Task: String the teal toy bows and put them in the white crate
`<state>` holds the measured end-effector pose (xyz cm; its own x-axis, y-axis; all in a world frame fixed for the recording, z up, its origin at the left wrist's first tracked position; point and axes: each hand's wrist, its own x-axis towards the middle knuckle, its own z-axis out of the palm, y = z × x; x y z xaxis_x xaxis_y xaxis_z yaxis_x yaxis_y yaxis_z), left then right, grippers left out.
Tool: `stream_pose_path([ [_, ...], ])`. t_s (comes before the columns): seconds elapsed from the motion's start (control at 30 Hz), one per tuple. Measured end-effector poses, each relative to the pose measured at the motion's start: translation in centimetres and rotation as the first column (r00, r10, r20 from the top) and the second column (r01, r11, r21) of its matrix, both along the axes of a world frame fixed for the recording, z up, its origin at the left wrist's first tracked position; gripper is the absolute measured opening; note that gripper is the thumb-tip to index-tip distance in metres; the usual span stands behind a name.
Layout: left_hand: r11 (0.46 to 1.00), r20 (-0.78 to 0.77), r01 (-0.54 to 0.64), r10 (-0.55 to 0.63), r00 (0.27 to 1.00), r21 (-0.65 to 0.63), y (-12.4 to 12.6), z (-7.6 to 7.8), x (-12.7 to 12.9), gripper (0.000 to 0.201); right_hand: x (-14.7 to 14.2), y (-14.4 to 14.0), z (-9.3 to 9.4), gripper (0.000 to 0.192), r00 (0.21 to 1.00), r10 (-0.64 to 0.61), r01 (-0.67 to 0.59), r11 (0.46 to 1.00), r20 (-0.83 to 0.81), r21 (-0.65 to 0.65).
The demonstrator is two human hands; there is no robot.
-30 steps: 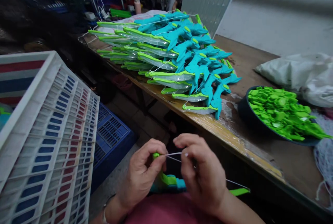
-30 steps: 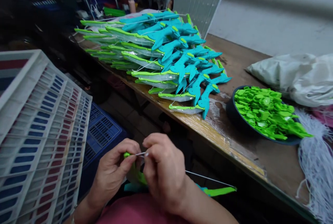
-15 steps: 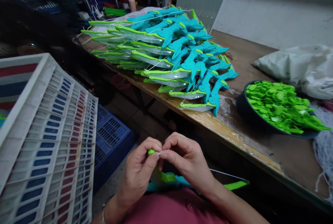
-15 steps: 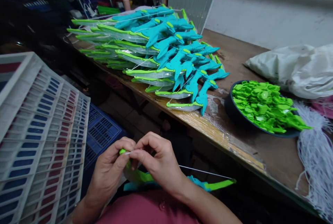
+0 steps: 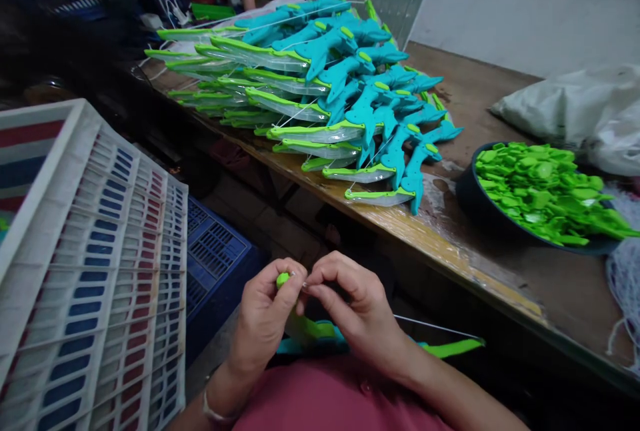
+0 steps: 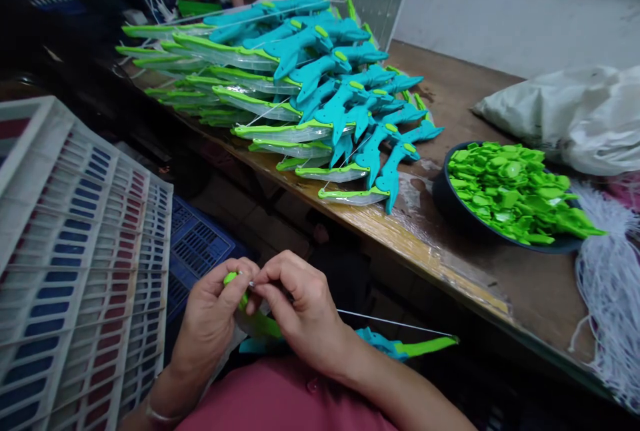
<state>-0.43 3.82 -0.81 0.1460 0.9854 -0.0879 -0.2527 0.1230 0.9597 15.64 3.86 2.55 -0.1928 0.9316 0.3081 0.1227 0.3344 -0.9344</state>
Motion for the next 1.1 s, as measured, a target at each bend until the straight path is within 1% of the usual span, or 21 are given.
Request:
stream_pose_path([
  [0.07,1.000,0.010,0.014,-0.014,1.000,-0.022,0.2,-0.3,-0.1,0.021,0.3,0.1,0.1,0.011,0.999,0.011,-0.014,0.997,0.040,0.072],
  [0.13,0.998,0.021,0.058,-0.057,0.998,-0.022,0.5,-0.6,-0.5,0.021,0.5,0.4,0.1,0.013,0.996,0.021,-0.036,0.982,0.085,0.184],
  [0.2,0.992,0.038,0.116,-0.115,0.993,-0.038,0.7,-0.6,-0.9,0.020,0.8,1.0,0.0,0.013,0.991,0.055,-0.091,0.944,0.121,0.318],
  [0.27,0.981,0.070,0.179,-0.174,0.982,-0.075,1.0,-0.5,-1.3,0.022,1.1,1.7,-0.2,0.012,0.984,0.114,-0.163,0.888,0.140,0.429],
  [0.33,0.967,0.116,0.231,-0.218,0.969,-0.109,1.3,-0.2,-1.5,0.026,1.3,2.1,-0.5,0.014,0.975,0.162,-0.217,0.844,0.152,0.491],
  [0.37,0.962,0.139,0.248,-0.231,0.963,-0.117,1.4,0.1,-1.5,0.026,1.4,2.2,-0.6,0.014,0.973,0.164,-0.225,0.831,0.163,0.508],
  [0.4,0.959,0.159,0.256,-0.236,0.959,-0.118,1.5,0.3,-1.5,0.026,1.4,2.2,-0.8,0.014,0.973,0.147,-0.219,0.825,0.177,0.522],
  [0.47,0.961,0.182,0.260,-0.240,0.954,-0.098,1.7,0.7,-1.3,0.026,1.3,1.8,-0.9,0.013,0.975,0.072,-0.177,0.824,0.210,0.539],
  [0.53,0.964,0.178,0.257,-0.242,0.954,-0.069,1.8,0.9,-1.2,0.025,1.1,1.2,-0.9,0.015,0.968,-0.030,-0.108,0.845,0.249,0.523],
  [0.6,0.969,0.150,0.243,-0.234,0.961,-0.049,1.8,0.8,-1.0,0.023,1.1,0.6,-0.6,0.019,0.958,-0.076,-0.060,0.889,0.276,0.454],
  [0.67,0.975,0.107,0.217,-0.212,0.971,-0.040,1.6,0.5,-0.9,0.017,1.1,0.2,-0.1,0.020,0.966,-0.039,-0.048,0.944,0.255,0.325],
  [0.73,0.981,0.049,0.194,-0.193,0.980,-0.016,1.4,0.0,-1.0,0.011,1.1,0.2,0.3,0.016,0.986,0.013,-0.040,0.986,0.163,0.163],
  [0.8,0.984,-0.027,0.175,-0.175,0.984,0.020,1.1,-0.4,-1.1,0.008,1.2,0.3,0.5,0.011,0.999,0.032,-0.032,0.999,0.039,-0.013],
  [0.83,0.985,-0.065,0.170,-0.167,0.984,0.038,1.1,-0.6,-1.1,0.007,1.2,0.4,0.4,0.011,0.999,0.032,-0.032,0.996,-0.008,-0.081],
  [0.87,0.985,-0.102,0.165,-0.159,0.982,0.051,1.0,-0.6,-1.2,0.007,1.2,0.4,0.4,0.011,0.999,0.032,-0.036,0.992,-0.034,-0.123],
  [0.9,0.985,-0.137,0.163,-0.153,0.979,0.060,0.9,-0.7,-1.3,0.007,1.2,0.5,0.2,0.012,0.999,0.032,-0.037,0.990,-0.039,-0.133],
  [0.93,0.985,-0.166,0.164,-0.151,0.974,0.062,0.9,-0.7,-1.3,0.008,1.2,0.6,0.1,0.013,0.999,0.029,-0.032,0.993,-0.027,-0.110],
  [1.03,0.982,-0.206,0.185,-0.172,0.963,0.043,0.8,-0.6,-1.5,0.013,1.0,0.7,-0.4,0.014,0.999,0.001,-0.004,0.998,0.052,0.063],
  [1.1,0.977,-0.173,0.211,-0.206,0.963,0.011,0.8,-0.7,-1.6,0.017,0.9,0.6,-0.8,0.011,0.995,-0.018,0.000,0.984,0.100,0.180],
])
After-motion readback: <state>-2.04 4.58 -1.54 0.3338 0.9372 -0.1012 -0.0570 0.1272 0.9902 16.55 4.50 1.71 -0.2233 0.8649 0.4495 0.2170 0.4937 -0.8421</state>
